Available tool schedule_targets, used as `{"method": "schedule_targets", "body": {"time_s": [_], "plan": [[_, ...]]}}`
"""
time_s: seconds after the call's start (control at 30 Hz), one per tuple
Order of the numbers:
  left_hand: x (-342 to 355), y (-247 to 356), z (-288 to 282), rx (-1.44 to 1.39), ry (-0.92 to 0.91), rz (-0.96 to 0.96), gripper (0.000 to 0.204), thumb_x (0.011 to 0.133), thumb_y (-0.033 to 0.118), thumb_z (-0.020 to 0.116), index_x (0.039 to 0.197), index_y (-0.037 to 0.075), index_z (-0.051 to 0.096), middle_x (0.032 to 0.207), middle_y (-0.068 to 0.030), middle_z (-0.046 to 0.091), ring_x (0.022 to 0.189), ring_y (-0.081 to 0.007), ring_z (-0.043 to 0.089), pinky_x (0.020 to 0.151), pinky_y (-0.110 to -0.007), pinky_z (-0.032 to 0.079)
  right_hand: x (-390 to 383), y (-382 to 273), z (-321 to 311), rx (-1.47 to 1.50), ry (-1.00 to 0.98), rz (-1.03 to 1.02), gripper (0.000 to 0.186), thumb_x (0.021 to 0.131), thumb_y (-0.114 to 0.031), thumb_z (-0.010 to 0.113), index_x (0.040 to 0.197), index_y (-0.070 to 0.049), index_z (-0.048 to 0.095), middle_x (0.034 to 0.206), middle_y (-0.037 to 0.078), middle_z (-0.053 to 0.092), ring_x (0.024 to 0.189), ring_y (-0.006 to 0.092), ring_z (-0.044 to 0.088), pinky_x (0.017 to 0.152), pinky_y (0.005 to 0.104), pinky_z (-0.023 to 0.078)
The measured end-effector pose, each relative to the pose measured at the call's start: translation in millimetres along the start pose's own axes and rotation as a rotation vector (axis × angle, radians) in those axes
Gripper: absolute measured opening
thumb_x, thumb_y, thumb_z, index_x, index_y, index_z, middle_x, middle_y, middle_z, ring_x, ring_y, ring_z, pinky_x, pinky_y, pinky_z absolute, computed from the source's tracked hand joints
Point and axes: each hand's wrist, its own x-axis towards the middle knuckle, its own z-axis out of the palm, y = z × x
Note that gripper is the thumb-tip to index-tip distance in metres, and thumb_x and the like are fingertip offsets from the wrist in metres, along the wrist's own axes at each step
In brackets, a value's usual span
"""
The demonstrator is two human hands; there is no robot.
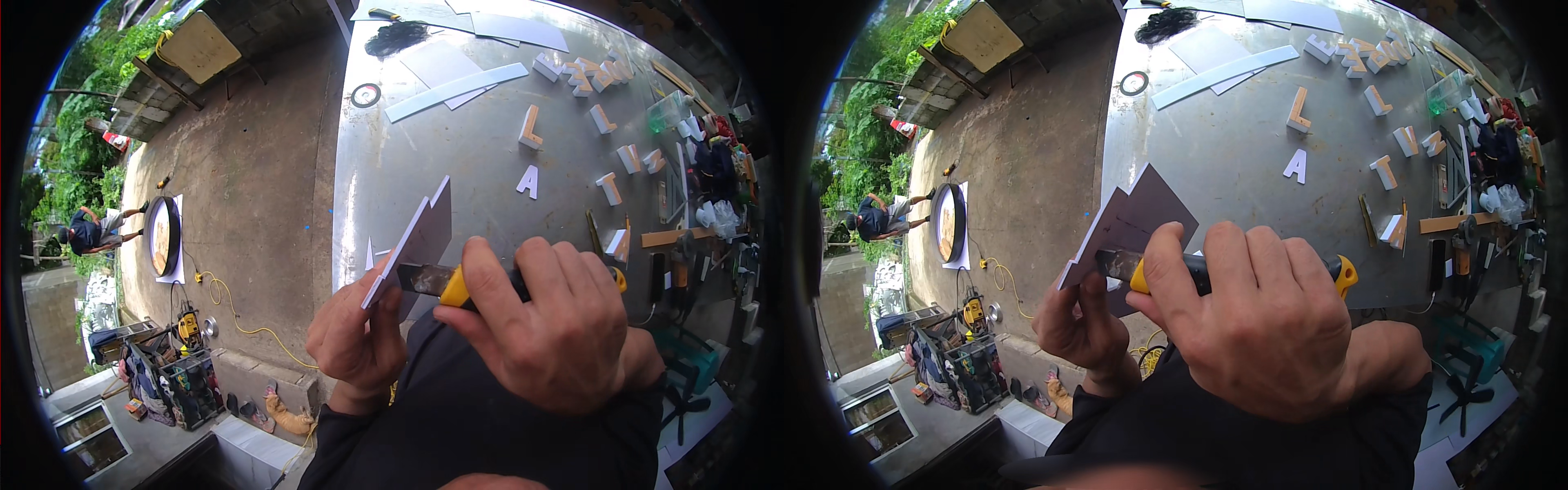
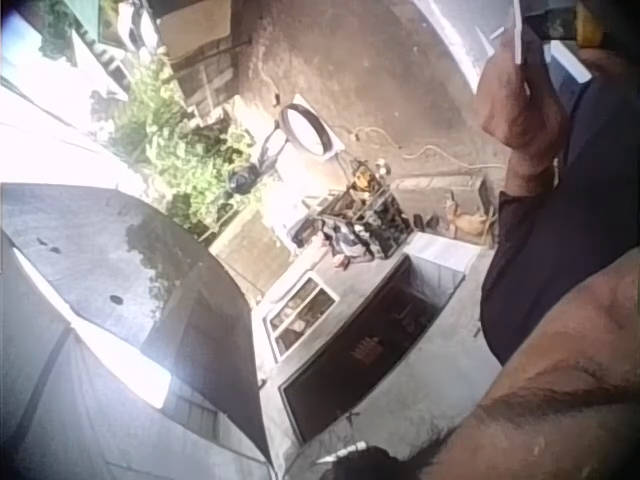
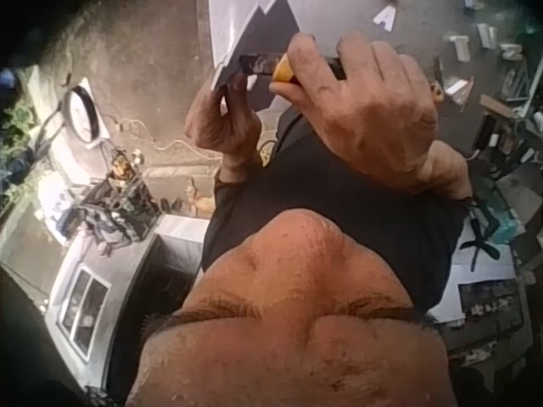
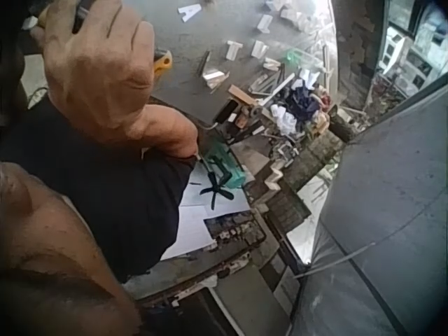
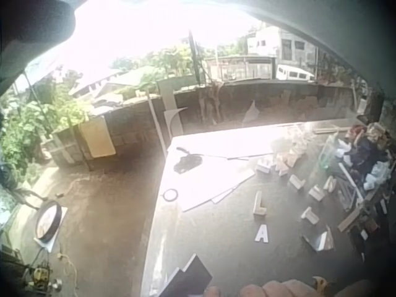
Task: Cutting out sign letters from a foam or plastic board using a utility knife.
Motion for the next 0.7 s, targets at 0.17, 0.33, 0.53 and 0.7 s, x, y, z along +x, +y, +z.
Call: {"method": "schedule_targets", "body": {"time_s": [0.17,0.33,0.53,0.7], "plan": [[-2.7,-1.3,-3.9,0.092,-0.017,-0.013,0.023,0.082,-0.008,0.067,0.105,-0.01,0.067,0.094,-0.023,0.073,0.079,-0.0286,0.073,0.071,-0.031,0.056,4.3,0.4,8.6,0.033,0.029,-0.011,0.043,0.086,-0.045,0.065,0.108,-0.008,0.066,0.074,0.006,0.043,0.061,0.022,0.047,0.055,0.0362,0.036],[-1.7,-3.0,-4.5,0.008,0.017,-0.002,0.022,0.083,-0.009,0.065,0.104,-0.012,0.067,0.092,-0.0241,0.072,0.08,-0.031,0.073,0.071,-0.034,0.056,10.3,14.0,0.8,0.076,-0.004,-0.096,0.041,0.085,-0.043,0.067,0.107,-0.008,0.066,0.073,0.005,0.043,0.061,0.0215,0.046,0.056,0.0359,0.037],[-3.1,-6.3,-8.5,0.056,-0.001,0.046,0.022,0.082,-0.01,0.065,0.104,-0.012,0.066,0.092,-0.0239,0.072,0.078,-0.0306,0.073,0.069,-0.034,0.057,7.9,8.9,4.9,0.091,0.022,-0.069,0.041,0.085,-0.042,0.067,0.107,-0.007,0.066,0.072,0.005,0.043,0.06,0.0217,0.047,0.055,0.0358,0.036],[-2.3,-3.1,-4.4,0.144,0.001,0.026,0.023,0.082,-0.012,0.065,0.105,-0.012,0.066,0.091,-0.0239,0.072,0.079,-0.0295,0.074,0.069,-0.033,0.057,8.3,2.1,12.4,0.052,0.061,-0.042,0.042,0.087,-0.044,0.066,0.107,-0.007,0.066,0.072,0.006,0.043,0.059,0.0216,0.047,0.054,0.0359,0.036]]}}
